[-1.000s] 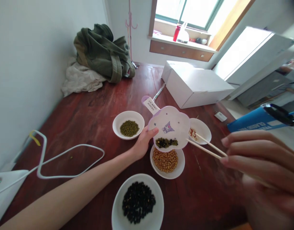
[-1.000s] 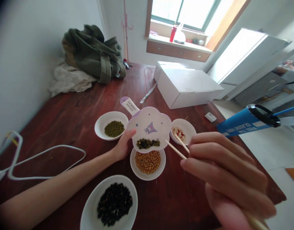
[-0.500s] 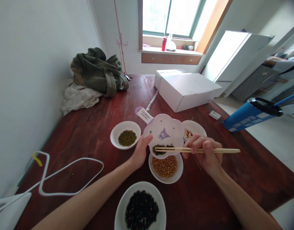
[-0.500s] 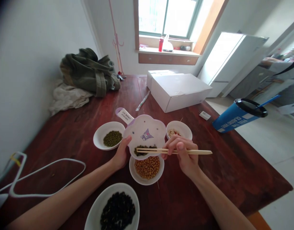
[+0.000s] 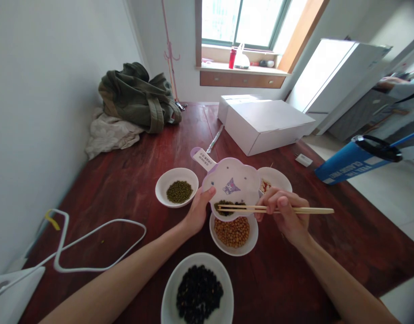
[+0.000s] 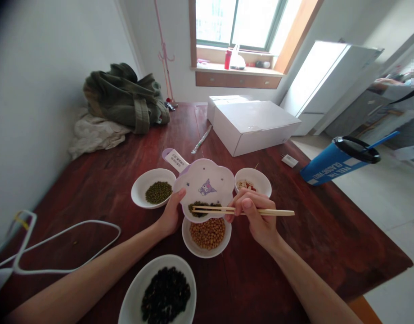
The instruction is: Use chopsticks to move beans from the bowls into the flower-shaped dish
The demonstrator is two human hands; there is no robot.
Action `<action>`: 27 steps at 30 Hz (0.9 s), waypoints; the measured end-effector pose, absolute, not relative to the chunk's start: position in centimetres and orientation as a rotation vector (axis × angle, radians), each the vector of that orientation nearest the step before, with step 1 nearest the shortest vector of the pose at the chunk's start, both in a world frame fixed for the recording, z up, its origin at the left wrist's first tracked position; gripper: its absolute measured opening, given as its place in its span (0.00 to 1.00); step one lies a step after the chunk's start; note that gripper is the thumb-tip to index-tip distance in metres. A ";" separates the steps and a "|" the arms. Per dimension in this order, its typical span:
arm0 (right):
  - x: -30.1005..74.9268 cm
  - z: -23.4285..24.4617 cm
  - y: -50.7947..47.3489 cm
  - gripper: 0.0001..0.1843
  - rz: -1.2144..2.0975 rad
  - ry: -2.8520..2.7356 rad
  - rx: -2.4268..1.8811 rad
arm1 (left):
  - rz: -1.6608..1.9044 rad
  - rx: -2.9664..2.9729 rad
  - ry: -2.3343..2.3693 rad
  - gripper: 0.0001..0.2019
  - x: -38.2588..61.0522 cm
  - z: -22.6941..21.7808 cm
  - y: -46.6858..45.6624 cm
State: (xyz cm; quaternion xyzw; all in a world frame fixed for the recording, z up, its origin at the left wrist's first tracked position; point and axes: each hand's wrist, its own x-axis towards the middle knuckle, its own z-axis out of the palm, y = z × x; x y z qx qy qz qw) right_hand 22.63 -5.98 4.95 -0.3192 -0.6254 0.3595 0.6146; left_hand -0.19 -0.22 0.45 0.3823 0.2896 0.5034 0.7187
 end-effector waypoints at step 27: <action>23.3 4.8 -5.7 0.23 0.852 -1.432 -0.715 | 1.114 0.843 0.648 0.30 -0.2 0.5 -0.2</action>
